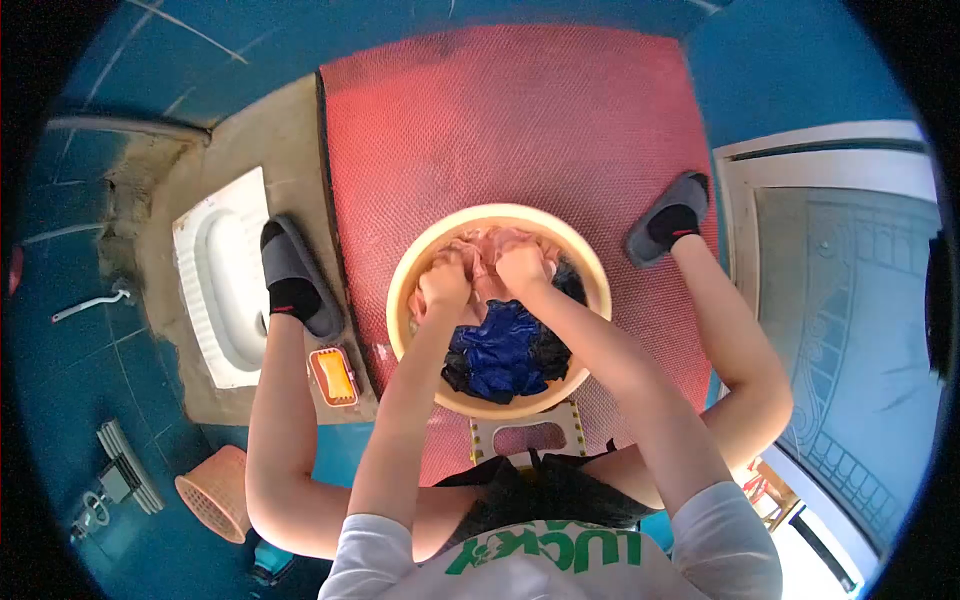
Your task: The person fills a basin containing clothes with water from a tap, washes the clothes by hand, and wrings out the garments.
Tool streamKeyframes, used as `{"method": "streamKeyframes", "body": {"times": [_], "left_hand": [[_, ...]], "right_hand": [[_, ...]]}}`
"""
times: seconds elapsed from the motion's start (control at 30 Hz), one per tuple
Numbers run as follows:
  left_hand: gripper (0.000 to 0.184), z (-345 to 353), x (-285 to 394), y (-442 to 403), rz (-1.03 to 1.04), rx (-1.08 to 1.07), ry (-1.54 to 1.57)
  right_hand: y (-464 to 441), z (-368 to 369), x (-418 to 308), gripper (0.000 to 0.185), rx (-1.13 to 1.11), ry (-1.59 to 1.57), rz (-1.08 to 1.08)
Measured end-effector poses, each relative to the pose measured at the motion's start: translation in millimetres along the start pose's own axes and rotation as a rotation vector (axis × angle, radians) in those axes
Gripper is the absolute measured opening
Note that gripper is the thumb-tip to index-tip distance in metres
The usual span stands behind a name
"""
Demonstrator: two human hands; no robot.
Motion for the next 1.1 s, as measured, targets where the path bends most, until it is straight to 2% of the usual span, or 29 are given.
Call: {"method": "streamKeyframes", "body": {"times": [0.03,0.07,0.1,0.13,0.2,0.23,0.3,0.33,0.47,0.57,0.6,0.73,0.77,0.87,0.93,0.97,1.1], "left_hand": [[0.024,-13,-2,11,-0.002,0.059,0.054],[0.03,-21,-4,18,-0.028,-0.019,0.061],[0.03,-34,-4,27,-0.021,0.012,0.057],[0.03,-44,-4,37,-0.021,-0.01,0.116],[0.032,-64,-4,53,-0.022,-0.024,0.17],[0.032,-85,-4,63,-0.02,0.007,0.162],[0.038,-129,4,92,0.078,-0.009,0.151],[0.047,-136,-4,96,0.176,0.14,0.192],[0.048,-192,-20,110,0.17,0.269,0.235],[0.052,-231,-14,119,0.192,0.335,0.234],[0.048,-243,-12,123,0.246,0.456,0.257],[0.035,-311,7,154,0.299,0.453,0.326],[0.035,-324,10,158,0.3,0.458,0.325],[0.045,-363,28,181,0.408,0.519,0.399],[0.044,-384,34,191,0.466,0.526,0.487],[0.042,-395,37,196,0.527,0.531,0.57],[0.041,-424,52,211,0.562,0.439,0.766]], "right_hand": [[12,-5,10,0.019,0.028,0.01,0.02],[26,-7,18,0.021,0.124,0.03,-0.052],[38,-10,26,0.024,0.221,0.052,-0.128],[48,-13,35,0.024,0.247,0.06,-0.115],[61,-29,53,0.034,0.322,-0.236,-0.062],[70,-49,61,0.034,0.354,-0.231,-0.057],[99,-92,80,0.027,0.191,-0.413,-0.036],[106,-107,89,0.028,0.228,-0.434,0.002],[142,-163,116,0.03,0.4,-0.558,-0.031],[165,-202,121,0.034,0.42,-0.545,-0.033],[172,-214,123,0.034,0.433,-0.538,-0.035],[201,-269,129,0.037,0.397,-0.617,-0.073],[207,-280,131,0.037,0.345,-0.633,-0.081],[216,-306,142,0.03,0.475,-0.751,-0.154],[225,-325,149,0.024,0.562,-0.85,-0.193],[239,-343,148,0.037,0.529,-0.878,-0.199],[252,-375,151,0.036,0.55,-1.029,-0.317]]}}
Point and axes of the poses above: each hand's wrist, its own y-axis away from the middle knuckle, its own z-axis out of the palm, x = y × z, the point moved 5 cm from there along -y, towards the middle knuckle, and after that the axes turned 6 degrees about y, right-handed, at the moved point
